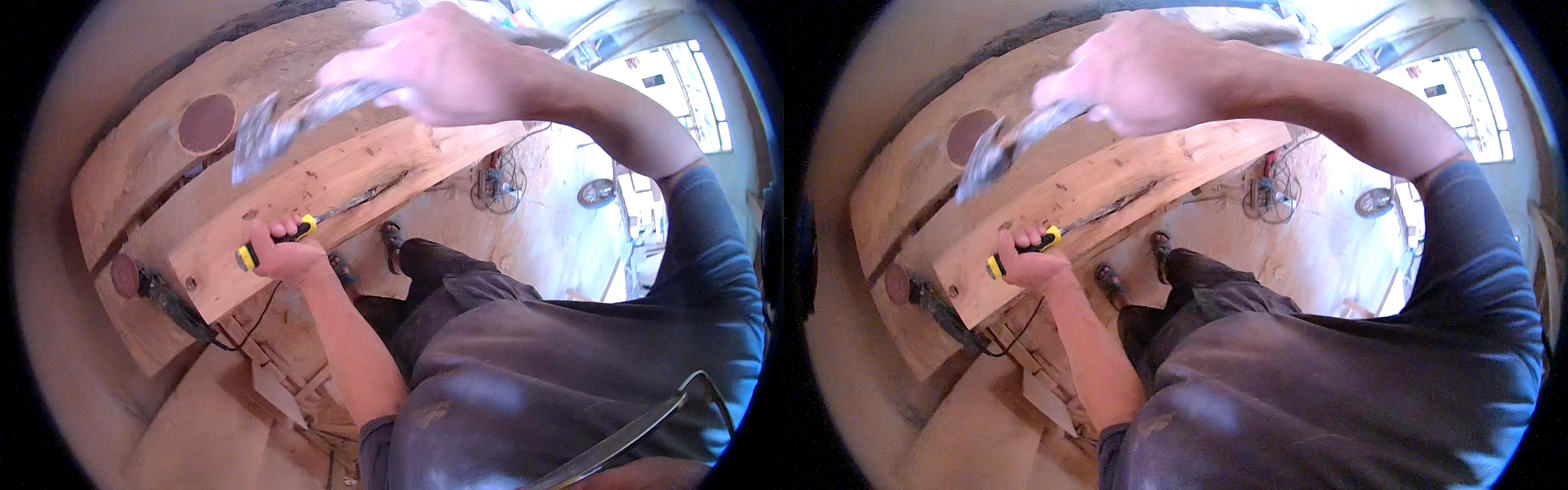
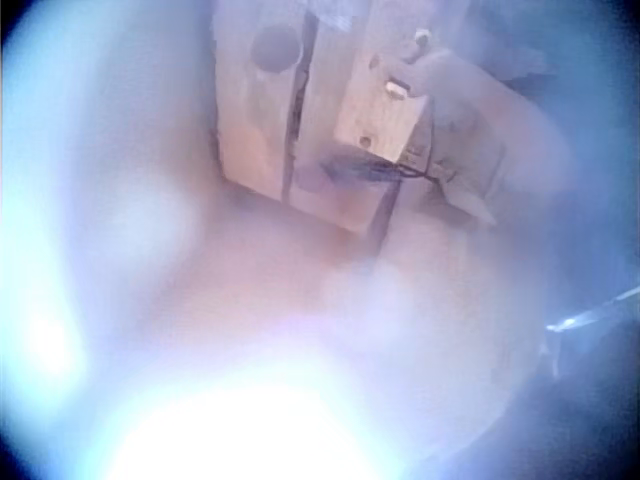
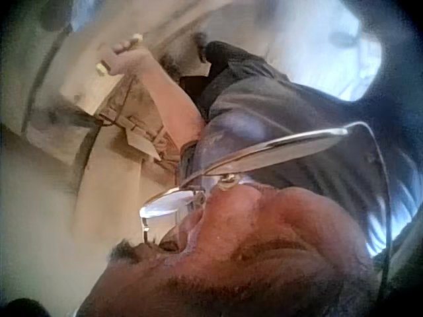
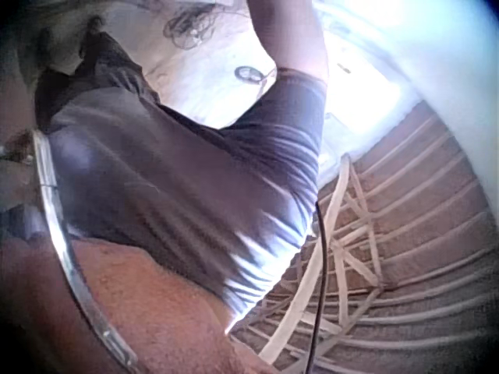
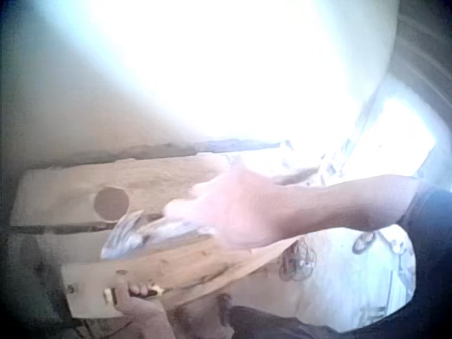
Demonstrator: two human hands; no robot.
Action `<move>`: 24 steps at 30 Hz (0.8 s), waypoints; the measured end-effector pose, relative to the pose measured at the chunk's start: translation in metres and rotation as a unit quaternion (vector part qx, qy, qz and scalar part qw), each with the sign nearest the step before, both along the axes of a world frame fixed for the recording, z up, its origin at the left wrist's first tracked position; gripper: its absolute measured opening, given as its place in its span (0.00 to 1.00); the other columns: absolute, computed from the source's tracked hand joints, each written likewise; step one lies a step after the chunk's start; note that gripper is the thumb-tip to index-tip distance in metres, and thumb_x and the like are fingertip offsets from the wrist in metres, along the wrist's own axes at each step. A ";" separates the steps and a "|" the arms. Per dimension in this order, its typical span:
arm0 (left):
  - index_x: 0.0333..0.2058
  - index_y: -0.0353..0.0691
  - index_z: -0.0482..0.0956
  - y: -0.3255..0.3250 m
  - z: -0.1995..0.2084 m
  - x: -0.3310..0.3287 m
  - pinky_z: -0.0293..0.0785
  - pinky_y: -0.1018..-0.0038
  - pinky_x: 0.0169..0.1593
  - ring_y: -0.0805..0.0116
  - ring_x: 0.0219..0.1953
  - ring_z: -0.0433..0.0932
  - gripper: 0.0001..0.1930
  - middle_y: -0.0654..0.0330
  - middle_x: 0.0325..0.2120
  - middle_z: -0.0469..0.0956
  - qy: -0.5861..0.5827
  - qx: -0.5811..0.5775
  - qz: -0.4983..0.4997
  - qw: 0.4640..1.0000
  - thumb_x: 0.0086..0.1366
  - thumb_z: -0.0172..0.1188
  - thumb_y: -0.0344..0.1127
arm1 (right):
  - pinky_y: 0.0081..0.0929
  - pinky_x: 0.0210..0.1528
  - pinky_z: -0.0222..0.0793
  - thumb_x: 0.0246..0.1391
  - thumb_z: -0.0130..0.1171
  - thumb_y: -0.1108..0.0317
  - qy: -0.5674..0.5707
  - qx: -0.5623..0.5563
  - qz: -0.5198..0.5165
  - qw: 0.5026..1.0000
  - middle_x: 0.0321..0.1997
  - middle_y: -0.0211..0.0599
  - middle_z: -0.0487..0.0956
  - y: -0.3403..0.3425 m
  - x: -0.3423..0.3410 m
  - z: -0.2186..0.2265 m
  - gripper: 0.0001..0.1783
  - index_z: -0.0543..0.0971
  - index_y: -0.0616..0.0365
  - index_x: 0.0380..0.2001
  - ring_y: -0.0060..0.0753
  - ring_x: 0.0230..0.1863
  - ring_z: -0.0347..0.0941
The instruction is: The person uses a hammer and chisel to carve a groove into a large wooden plank. They then use an angle grinder to smooth the carved area and remove a small piece of wood.
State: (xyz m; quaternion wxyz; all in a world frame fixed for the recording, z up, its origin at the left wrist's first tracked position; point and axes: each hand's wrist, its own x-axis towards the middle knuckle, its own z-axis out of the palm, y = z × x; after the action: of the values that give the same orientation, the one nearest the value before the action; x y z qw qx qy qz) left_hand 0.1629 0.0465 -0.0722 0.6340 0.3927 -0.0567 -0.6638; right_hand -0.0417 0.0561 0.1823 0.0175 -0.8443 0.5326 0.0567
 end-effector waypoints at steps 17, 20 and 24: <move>0.23 0.39 0.67 0.024 0.020 -0.032 0.65 0.73 0.21 0.72 0.14 0.63 0.10 0.63 0.14 0.66 -0.060 -0.006 0.159 0.985 0.59 0.58 0.21 | 0.44 0.40 0.82 0.59 0.55 0.67 0.113 0.033 0.372 0.921 0.39 0.36 0.86 -0.083 0.118 -0.052 0.18 0.83 0.36 0.51 0.45 0.44 0.84; 0.23 0.39 0.68 0.033 0.019 -0.044 0.65 0.72 0.20 0.72 0.14 0.64 0.10 0.63 0.14 0.66 -0.032 -0.023 0.157 0.987 0.59 0.59 0.22 | 0.45 0.43 0.82 0.59 0.54 0.67 0.065 0.039 0.364 0.928 0.40 0.35 0.85 -0.080 0.102 -0.047 0.22 0.80 0.30 0.55 0.45 0.46 0.83; 0.24 0.40 0.68 0.032 0.025 -0.040 0.65 0.72 0.20 0.71 0.14 0.64 0.10 0.63 0.14 0.66 -0.062 -0.030 0.163 0.984 0.60 0.60 0.23 | 0.46 0.45 0.81 0.60 0.52 0.66 0.144 0.037 0.445 0.883 0.42 0.35 0.85 -0.079 0.122 -0.033 0.24 0.80 0.28 0.57 0.46 0.48 0.82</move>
State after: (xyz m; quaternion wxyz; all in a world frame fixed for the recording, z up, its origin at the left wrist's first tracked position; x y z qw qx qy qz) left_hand 0.1228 0.0789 -0.0477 0.7407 0.4177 -0.0511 -0.5236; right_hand 0.0806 -0.0228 0.1488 -0.0557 -0.9738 0.0949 0.1990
